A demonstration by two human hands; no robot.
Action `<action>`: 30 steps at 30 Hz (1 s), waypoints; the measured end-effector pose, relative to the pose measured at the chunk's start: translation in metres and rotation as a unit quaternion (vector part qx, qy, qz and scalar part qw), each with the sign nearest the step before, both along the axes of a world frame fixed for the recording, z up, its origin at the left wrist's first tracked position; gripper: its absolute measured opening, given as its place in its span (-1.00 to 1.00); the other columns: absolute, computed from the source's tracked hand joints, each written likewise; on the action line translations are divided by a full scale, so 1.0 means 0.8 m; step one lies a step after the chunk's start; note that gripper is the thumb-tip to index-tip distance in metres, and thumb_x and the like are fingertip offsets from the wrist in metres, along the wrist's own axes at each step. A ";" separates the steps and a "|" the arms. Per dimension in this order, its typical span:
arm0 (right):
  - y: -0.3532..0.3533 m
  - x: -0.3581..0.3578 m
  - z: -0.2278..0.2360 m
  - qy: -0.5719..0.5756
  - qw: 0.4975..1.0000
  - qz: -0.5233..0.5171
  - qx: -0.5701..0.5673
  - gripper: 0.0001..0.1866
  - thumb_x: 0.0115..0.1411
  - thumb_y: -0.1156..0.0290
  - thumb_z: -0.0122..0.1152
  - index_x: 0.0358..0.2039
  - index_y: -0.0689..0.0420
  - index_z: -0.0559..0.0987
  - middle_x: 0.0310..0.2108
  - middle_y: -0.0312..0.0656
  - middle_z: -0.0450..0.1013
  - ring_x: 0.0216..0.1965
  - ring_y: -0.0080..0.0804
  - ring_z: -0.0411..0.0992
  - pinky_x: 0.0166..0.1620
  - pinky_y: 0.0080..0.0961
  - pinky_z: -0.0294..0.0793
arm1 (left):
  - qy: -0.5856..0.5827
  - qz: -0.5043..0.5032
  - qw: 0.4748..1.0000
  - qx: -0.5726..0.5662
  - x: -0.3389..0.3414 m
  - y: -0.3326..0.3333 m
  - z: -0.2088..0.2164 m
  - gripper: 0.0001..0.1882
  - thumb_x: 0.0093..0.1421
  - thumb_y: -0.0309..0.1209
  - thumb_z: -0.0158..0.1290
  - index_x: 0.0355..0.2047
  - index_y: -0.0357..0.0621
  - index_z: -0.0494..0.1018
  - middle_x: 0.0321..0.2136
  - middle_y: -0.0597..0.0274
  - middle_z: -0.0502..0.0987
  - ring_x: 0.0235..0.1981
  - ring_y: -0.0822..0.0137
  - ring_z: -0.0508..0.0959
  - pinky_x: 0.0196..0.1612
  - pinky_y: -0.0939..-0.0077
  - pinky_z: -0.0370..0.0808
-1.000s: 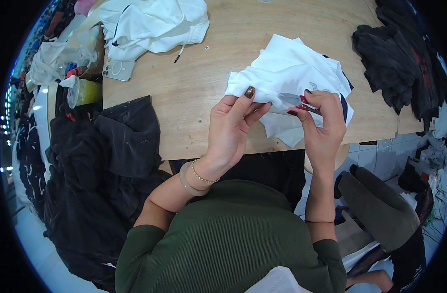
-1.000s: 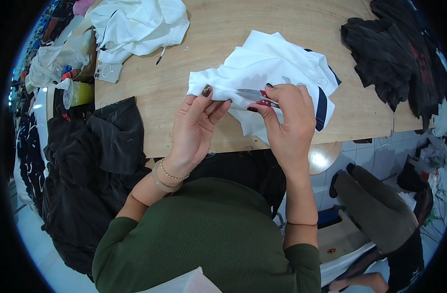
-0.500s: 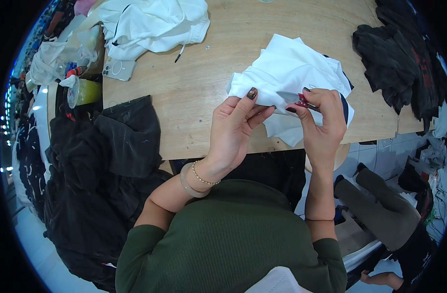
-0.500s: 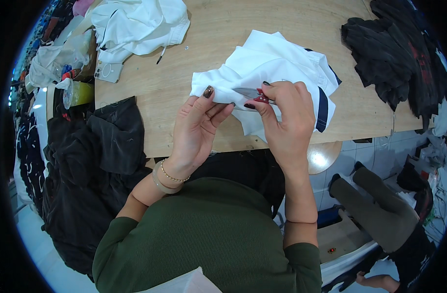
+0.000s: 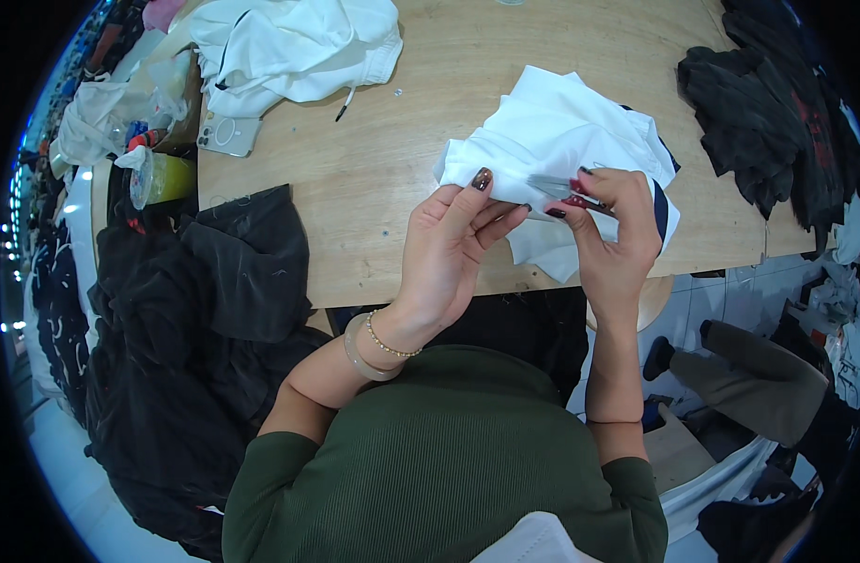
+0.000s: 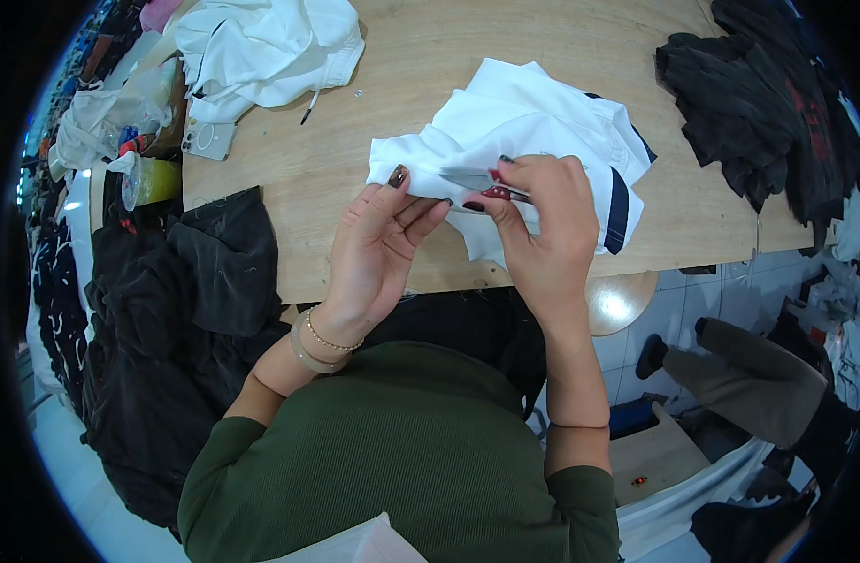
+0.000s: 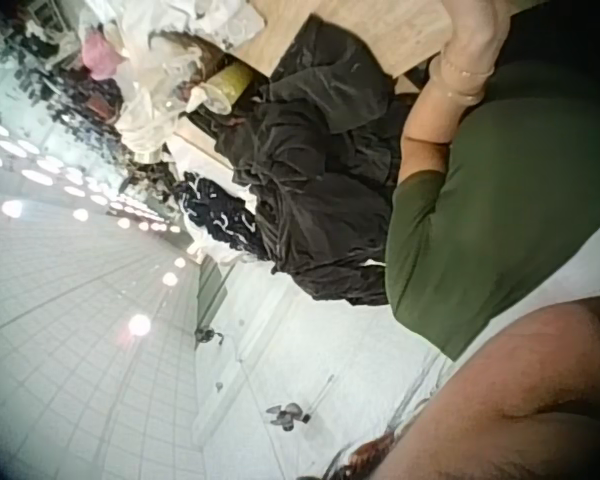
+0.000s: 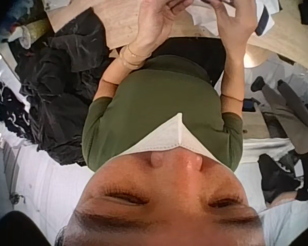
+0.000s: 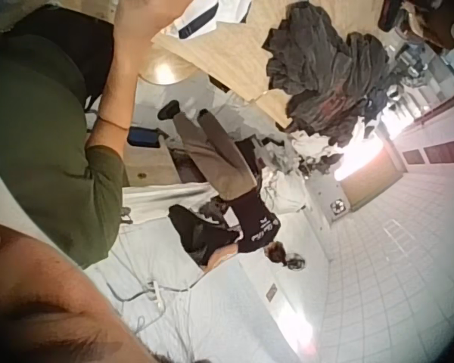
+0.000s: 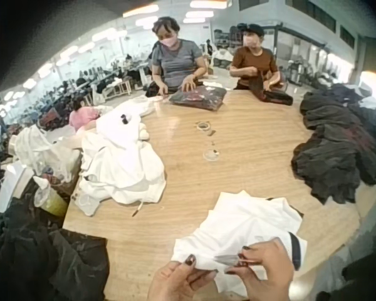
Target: Trimming loose threads from a pair of white shorts using thread snips.
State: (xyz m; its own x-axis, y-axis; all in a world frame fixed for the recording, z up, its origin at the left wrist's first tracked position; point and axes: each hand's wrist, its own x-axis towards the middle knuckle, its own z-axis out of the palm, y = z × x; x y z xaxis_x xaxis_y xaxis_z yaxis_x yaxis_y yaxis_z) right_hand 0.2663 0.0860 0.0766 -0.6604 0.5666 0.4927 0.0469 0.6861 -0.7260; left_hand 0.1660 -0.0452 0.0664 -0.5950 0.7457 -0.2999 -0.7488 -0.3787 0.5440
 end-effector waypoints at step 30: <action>0.083 -0.029 0.007 0.055 0.934 0.021 -0.354 -0.84 0.18 0.46 0.17 -0.27 0.27 0.53 -0.39 -0.32 0.46 -0.36 -0.68 0.33 -0.21 -0.75 0.28 | 0.187 -0.261 0.942 -0.098 -0.086 -0.001 0.011 -0.68 0.26 -0.28 0.02 -0.18 -0.34 0.51 -0.34 0.30 0.57 -0.36 0.61 0.49 -0.27 0.69 0.43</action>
